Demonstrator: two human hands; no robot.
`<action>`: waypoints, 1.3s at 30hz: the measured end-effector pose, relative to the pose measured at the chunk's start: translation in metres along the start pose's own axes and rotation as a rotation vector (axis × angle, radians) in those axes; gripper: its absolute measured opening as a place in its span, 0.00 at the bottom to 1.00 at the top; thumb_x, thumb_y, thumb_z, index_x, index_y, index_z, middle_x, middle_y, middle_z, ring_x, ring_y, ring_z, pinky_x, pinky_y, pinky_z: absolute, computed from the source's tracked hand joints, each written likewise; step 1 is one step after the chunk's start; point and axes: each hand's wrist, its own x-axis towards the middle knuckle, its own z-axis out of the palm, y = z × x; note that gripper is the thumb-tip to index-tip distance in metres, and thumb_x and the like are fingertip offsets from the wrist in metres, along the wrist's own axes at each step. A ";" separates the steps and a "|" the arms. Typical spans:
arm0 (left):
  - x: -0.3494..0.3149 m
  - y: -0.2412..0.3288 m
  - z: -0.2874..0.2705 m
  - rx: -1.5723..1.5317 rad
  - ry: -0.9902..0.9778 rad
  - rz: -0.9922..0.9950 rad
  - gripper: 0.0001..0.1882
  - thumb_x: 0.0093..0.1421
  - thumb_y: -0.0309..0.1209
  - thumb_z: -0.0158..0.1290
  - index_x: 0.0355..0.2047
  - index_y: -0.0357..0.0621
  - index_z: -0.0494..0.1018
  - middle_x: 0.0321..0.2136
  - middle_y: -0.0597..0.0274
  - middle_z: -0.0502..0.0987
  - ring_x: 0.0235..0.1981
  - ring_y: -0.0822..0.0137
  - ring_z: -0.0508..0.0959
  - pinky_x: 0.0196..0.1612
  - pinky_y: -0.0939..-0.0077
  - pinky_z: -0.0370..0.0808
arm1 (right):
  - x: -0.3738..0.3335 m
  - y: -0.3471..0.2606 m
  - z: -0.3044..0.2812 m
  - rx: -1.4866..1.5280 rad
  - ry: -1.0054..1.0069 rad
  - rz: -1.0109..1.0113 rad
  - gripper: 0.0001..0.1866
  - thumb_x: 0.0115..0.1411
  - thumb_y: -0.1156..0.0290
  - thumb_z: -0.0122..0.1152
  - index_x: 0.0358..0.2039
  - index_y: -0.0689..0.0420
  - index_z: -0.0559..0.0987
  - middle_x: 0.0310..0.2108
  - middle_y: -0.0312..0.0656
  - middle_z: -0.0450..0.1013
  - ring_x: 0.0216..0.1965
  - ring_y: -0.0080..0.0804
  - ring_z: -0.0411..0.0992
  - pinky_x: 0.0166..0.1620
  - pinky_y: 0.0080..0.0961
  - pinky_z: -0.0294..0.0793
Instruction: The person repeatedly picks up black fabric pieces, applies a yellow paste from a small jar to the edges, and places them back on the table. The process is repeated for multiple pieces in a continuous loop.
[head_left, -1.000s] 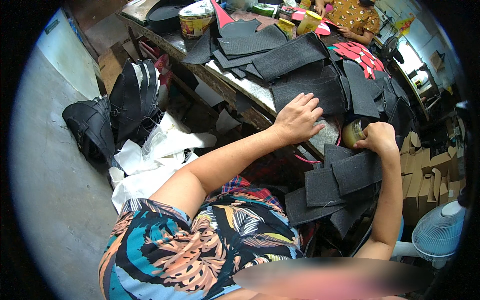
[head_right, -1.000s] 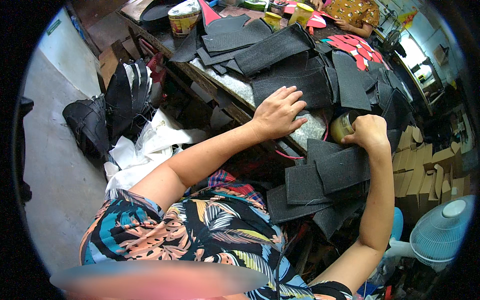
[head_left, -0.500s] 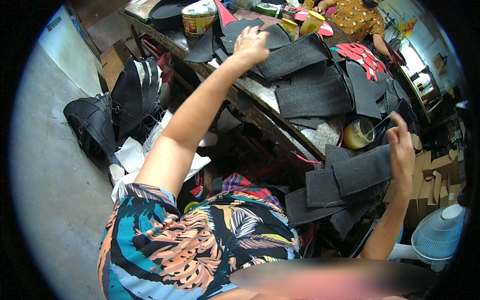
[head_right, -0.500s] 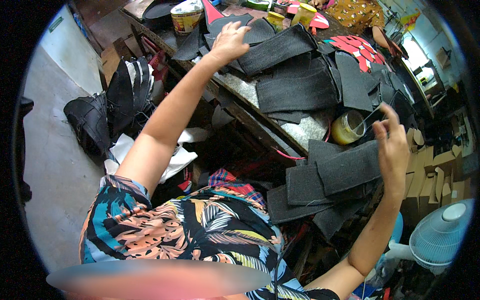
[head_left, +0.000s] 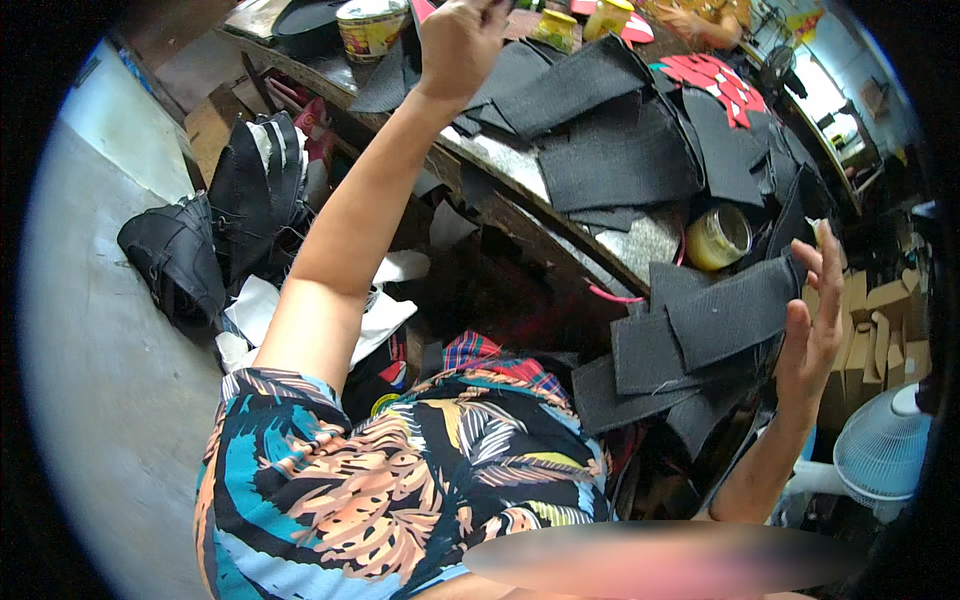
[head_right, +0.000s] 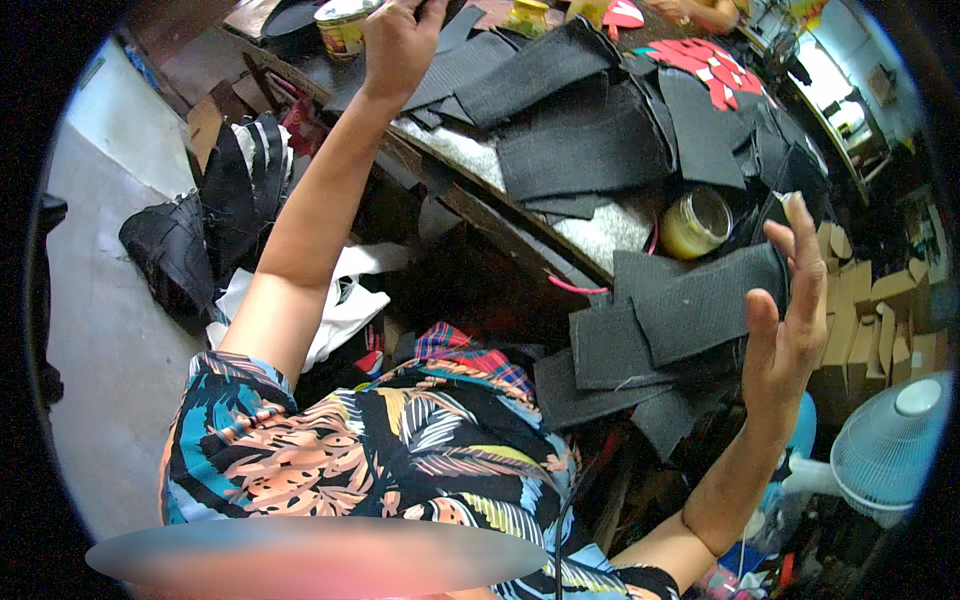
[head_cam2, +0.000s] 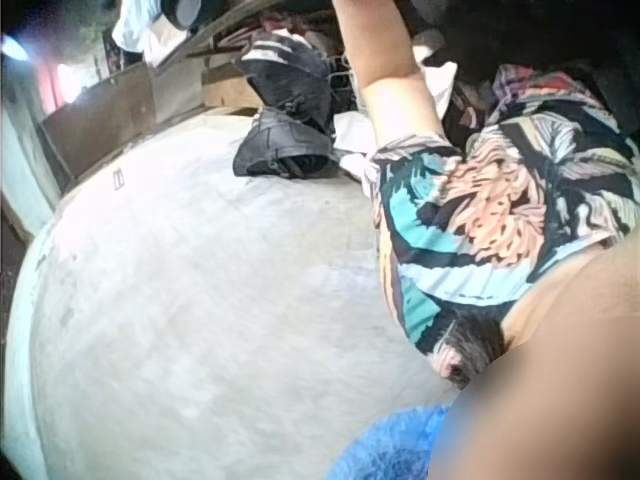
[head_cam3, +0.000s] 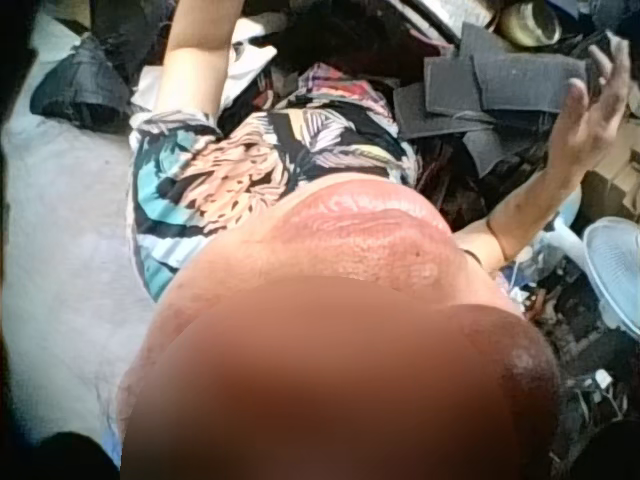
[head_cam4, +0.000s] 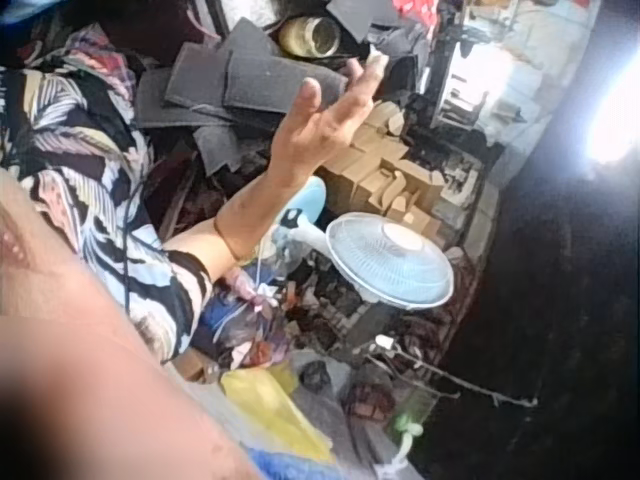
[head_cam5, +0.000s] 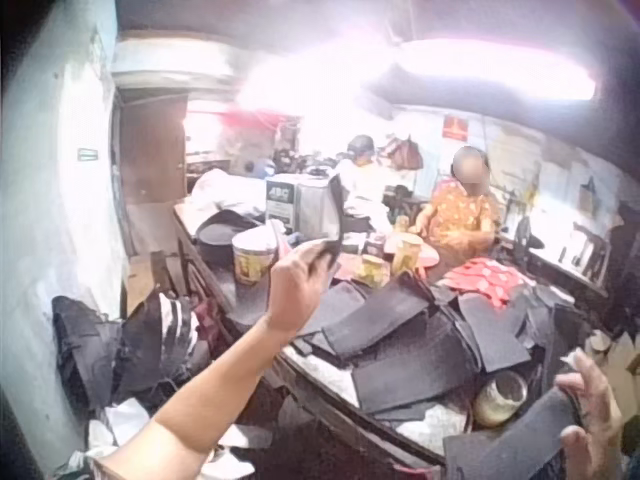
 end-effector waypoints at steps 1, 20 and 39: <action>-0.008 0.022 -0.003 0.068 -0.031 0.185 0.17 0.57 0.28 0.55 0.48 0.47 0.77 0.37 0.51 0.82 0.40 0.49 0.82 0.46 0.60 0.78 | 0.000 -0.001 0.001 0.030 0.020 -0.038 0.41 0.68 0.37 0.46 0.66 0.61 0.66 0.66 0.49 0.66 0.57 0.42 0.73 0.62 0.42 0.67; -0.142 0.130 0.011 -0.005 -0.875 0.375 0.18 0.56 0.33 0.61 0.48 0.47 0.77 0.50 0.60 0.79 0.55 0.58 0.77 0.63 0.57 0.69 | -0.011 0.015 0.097 0.084 -0.393 0.192 0.16 0.63 0.64 0.60 0.51 0.50 0.82 0.41 0.41 0.76 0.45 0.38 0.75 0.49 0.33 0.74; -0.139 0.134 0.013 0.026 -0.845 0.324 0.16 0.55 0.38 0.63 0.43 0.47 0.80 0.45 0.62 0.81 0.47 0.58 0.80 0.53 0.65 0.76 | -0.018 -0.006 0.116 0.040 -0.573 0.149 0.14 0.61 0.62 0.57 0.45 0.47 0.85 0.38 0.44 0.76 0.46 0.44 0.75 0.50 0.40 0.75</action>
